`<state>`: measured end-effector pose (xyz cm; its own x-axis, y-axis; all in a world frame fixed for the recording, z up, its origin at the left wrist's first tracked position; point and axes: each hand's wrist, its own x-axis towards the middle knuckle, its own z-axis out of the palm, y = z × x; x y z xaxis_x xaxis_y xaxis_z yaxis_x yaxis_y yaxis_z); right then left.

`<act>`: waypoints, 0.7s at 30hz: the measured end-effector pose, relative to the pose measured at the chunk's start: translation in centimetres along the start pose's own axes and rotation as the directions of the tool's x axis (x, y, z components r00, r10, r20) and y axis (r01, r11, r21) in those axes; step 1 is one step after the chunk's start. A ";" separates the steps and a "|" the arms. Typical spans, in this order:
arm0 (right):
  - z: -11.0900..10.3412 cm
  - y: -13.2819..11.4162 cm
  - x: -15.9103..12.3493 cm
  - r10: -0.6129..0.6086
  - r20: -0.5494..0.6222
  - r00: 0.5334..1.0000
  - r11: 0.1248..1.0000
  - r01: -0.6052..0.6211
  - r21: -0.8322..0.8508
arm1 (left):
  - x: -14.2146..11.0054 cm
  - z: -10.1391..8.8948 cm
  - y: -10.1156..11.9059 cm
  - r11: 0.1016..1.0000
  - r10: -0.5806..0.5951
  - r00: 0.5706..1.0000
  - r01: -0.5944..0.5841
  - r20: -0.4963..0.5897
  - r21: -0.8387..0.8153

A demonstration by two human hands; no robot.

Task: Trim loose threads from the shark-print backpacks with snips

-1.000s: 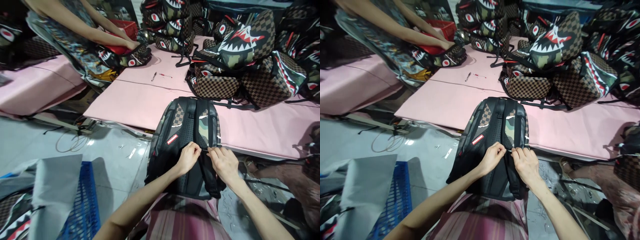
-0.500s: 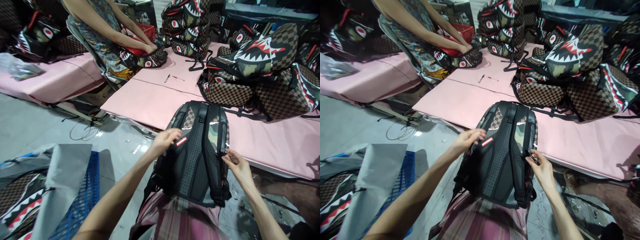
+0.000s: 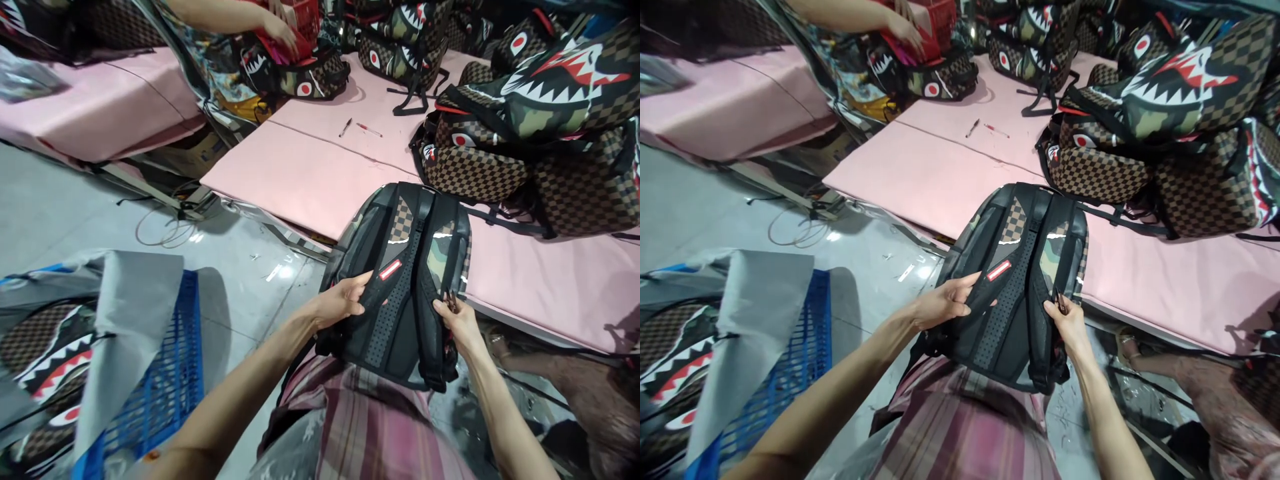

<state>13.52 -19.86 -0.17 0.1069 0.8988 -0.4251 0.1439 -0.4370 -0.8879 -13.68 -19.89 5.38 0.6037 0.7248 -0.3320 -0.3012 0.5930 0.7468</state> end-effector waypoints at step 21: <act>0.4 0.0 -0.1 -0.027 -0.017 1.000 1.000 0.026 -0.002 | 4.3 -0.6 -3.9 0.995 0.061 0.859 -0.011 -0.508 0.100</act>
<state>13.07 -19.95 -0.16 0.1196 0.9094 -0.3984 0.1482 -0.4131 -0.8985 -10.40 -18.86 0.69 0.1257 0.8370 -0.5326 -0.2327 0.5468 0.8043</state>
